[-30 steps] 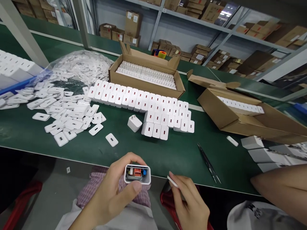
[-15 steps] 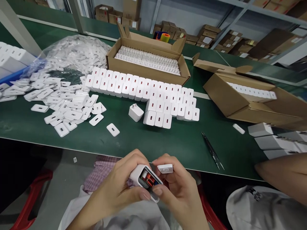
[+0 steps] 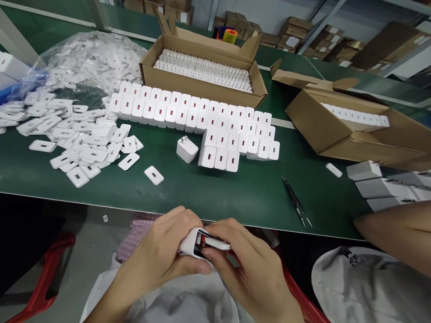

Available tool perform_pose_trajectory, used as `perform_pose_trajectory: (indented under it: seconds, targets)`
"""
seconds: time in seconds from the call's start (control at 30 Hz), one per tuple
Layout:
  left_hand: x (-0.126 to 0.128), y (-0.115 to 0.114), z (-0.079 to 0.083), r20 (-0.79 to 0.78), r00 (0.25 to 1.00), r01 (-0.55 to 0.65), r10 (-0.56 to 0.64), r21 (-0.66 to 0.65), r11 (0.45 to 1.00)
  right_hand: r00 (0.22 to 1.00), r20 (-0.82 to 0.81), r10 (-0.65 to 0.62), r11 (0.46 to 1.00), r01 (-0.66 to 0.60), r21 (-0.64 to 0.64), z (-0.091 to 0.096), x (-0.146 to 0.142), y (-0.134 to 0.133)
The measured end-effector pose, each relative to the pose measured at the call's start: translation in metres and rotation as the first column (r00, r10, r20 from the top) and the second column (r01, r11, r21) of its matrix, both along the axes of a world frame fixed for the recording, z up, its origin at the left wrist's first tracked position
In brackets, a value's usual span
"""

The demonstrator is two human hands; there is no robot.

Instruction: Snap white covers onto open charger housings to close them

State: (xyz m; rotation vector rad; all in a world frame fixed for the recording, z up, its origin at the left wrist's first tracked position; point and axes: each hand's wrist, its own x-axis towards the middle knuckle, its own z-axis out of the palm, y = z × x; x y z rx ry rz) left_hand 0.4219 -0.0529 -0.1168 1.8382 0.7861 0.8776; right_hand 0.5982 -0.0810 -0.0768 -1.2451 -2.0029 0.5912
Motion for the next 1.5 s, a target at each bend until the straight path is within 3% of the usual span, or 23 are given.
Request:
perform_pose_trajectory:
  seconds: [0.17, 0.3, 0.57, 0.73, 0.9, 1.03, 1.13, 1.23, 1.5]
  targets:
    - [0.002, 0.0, -0.002, -0.011, 0.999, -0.04, 0.042, 0.161, 0.986, 1.0, -0.027, -0.016, 0.997, 0.018, 0.07, -0.008, -0.002, -0.006]
    - [0.002, 0.0, -0.004, -0.014, 0.999, -0.048, 0.052, 0.182, 0.982, 0.997, -0.074, -0.016, 0.999, 0.019, 0.041, -0.009, -0.003, -0.004]
    - [0.0, -0.002, -0.004, -0.125, 0.992, -0.026, 0.014, -0.098, 0.995, 0.998, -0.062, -0.033, 0.997, 0.028, -0.069, -0.004, -0.001, 0.001]
    - [-0.003, -0.002, -0.004, -0.033, 0.999, -0.003, -0.003, -0.188, 0.982, 0.988, -0.153, 0.015, 0.984, -0.042, -0.174, -0.005, 0.0, 0.002]
    - [-0.002, 0.0, -0.006, 0.025, 0.998, -0.054, 0.061, -0.231, 0.972, 0.983, -0.176, 0.055, 0.954, -0.103, -0.281, -0.002, 0.004, 0.002]
    - [-0.001, -0.002, -0.009, 0.105, 0.991, -0.035, 0.078, -0.36, 0.932, 0.988, -0.154, 0.021, 0.973, -0.056, -0.222, -0.001, 0.006, 0.0]
    - [0.0, -0.004, -0.01, 0.126, 0.989, -0.02, 0.081, -0.422, 0.906, 0.986, -0.14, -0.086, 0.995, 0.08, -0.054, -0.001, 0.001, 0.001]
    - [0.001, -0.004, -0.007, 0.129, 0.987, -0.027, 0.093, -0.445, 0.895, 0.97, -0.197, -0.145, 0.984, 0.163, 0.076, -0.001, -0.008, 0.003]
    - [0.002, -0.004, -0.004, 0.104, 0.99, -0.036, 0.096, -0.472, 0.881, 0.947, -0.292, -0.131, 0.974, 0.178, 0.139, -0.002, -0.018, 0.005]
